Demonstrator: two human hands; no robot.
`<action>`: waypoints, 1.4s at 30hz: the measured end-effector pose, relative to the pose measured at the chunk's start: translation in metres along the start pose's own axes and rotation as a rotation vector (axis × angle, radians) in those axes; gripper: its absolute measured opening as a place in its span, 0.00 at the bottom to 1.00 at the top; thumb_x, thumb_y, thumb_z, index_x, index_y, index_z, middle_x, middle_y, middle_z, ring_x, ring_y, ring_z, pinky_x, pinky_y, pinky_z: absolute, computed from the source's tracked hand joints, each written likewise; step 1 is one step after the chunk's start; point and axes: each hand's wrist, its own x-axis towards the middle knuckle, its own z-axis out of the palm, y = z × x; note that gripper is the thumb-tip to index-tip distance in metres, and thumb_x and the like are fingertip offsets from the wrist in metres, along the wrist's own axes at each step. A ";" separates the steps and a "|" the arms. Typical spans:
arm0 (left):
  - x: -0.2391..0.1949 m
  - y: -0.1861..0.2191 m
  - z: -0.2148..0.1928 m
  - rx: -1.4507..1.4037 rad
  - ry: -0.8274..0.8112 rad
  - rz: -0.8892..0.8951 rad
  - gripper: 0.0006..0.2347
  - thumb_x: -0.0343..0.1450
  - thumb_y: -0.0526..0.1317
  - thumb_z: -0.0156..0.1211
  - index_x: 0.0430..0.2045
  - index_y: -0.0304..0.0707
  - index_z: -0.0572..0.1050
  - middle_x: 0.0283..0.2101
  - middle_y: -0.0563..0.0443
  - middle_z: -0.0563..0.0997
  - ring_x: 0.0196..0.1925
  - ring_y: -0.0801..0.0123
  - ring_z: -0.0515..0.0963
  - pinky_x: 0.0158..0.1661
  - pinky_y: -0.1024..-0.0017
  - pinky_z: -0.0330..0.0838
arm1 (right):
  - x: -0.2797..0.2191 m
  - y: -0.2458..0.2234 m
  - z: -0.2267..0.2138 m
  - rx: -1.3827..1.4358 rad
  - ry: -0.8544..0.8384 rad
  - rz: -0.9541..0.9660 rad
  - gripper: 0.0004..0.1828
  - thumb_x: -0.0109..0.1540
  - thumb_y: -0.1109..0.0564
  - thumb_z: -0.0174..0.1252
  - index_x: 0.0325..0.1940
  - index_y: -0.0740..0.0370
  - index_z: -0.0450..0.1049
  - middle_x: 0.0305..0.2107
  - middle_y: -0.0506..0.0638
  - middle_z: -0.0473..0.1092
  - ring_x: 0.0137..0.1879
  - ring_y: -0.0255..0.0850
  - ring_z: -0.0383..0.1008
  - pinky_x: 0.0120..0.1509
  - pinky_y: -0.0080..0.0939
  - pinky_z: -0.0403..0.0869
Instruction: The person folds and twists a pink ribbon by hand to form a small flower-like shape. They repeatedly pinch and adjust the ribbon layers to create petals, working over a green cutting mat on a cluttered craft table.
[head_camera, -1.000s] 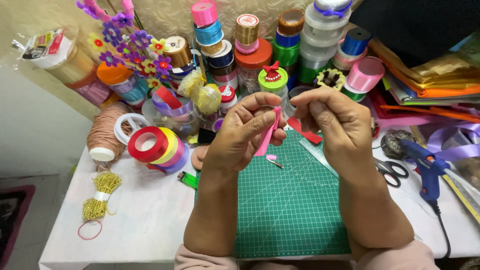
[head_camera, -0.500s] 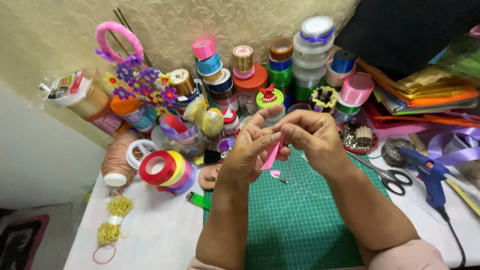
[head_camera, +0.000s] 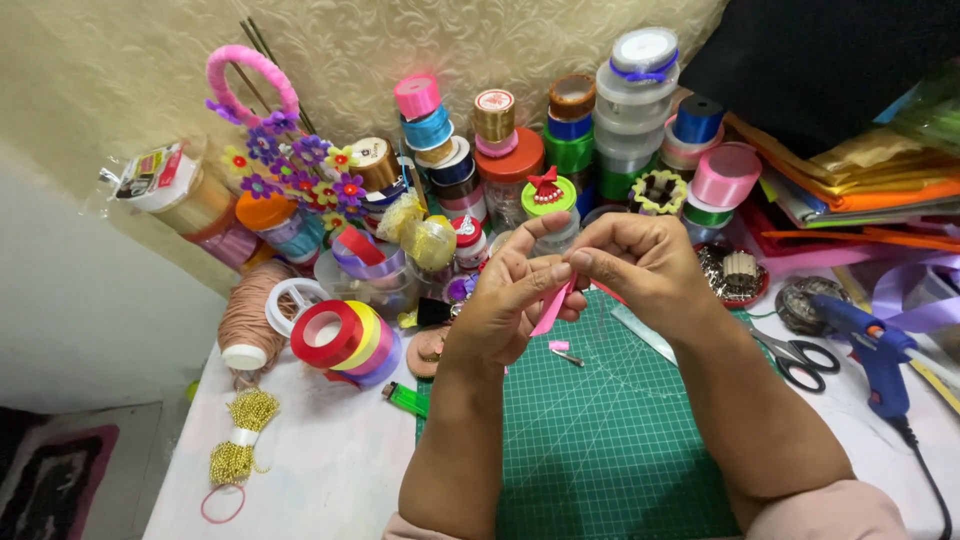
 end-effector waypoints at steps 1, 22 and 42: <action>0.000 0.000 -0.001 -0.033 0.004 -0.013 0.27 0.73 0.28 0.62 0.67 0.28 0.58 0.39 0.26 0.82 0.32 0.52 0.88 0.31 0.65 0.87 | 0.000 -0.001 0.002 -0.002 0.010 -0.002 0.05 0.62 0.67 0.63 0.37 0.76 0.80 0.15 0.55 0.71 0.24 0.29 0.68 0.30 0.26 0.70; -0.001 -0.010 0.021 0.105 0.094 0.218 0.20 0.74 0.33 0.64 0.60 0.27 0.69 0.46 0.31 0.82 0.44 0.55 0.87 0.45 0.56 0.85 | -0.006 0.013 -0.005 -0.126 0.166 -0.018 0.04 0.64 0.67 0.62 0.36 0.73 0.78 0.16 0.58 0.72 0.23 0.36 0.74 0.31 0.33 0.76; -0.008 -0.023 0.060 1.546 0.570 1.196 0.17 0.65 0.41 0.77 0.46 0.40 0.79 0.49 0.48 0.82 0.49 0.59 0.86 0.48 0.64 0.84 | -0.010 0.011 0.003 -0.051 0.326 -0.031 0.07 0.67 0.62 0.61 0.39 0.72 0.77 0.14 0.49 0.63 0.20 0.24 0.58 0.21 0.25 0.58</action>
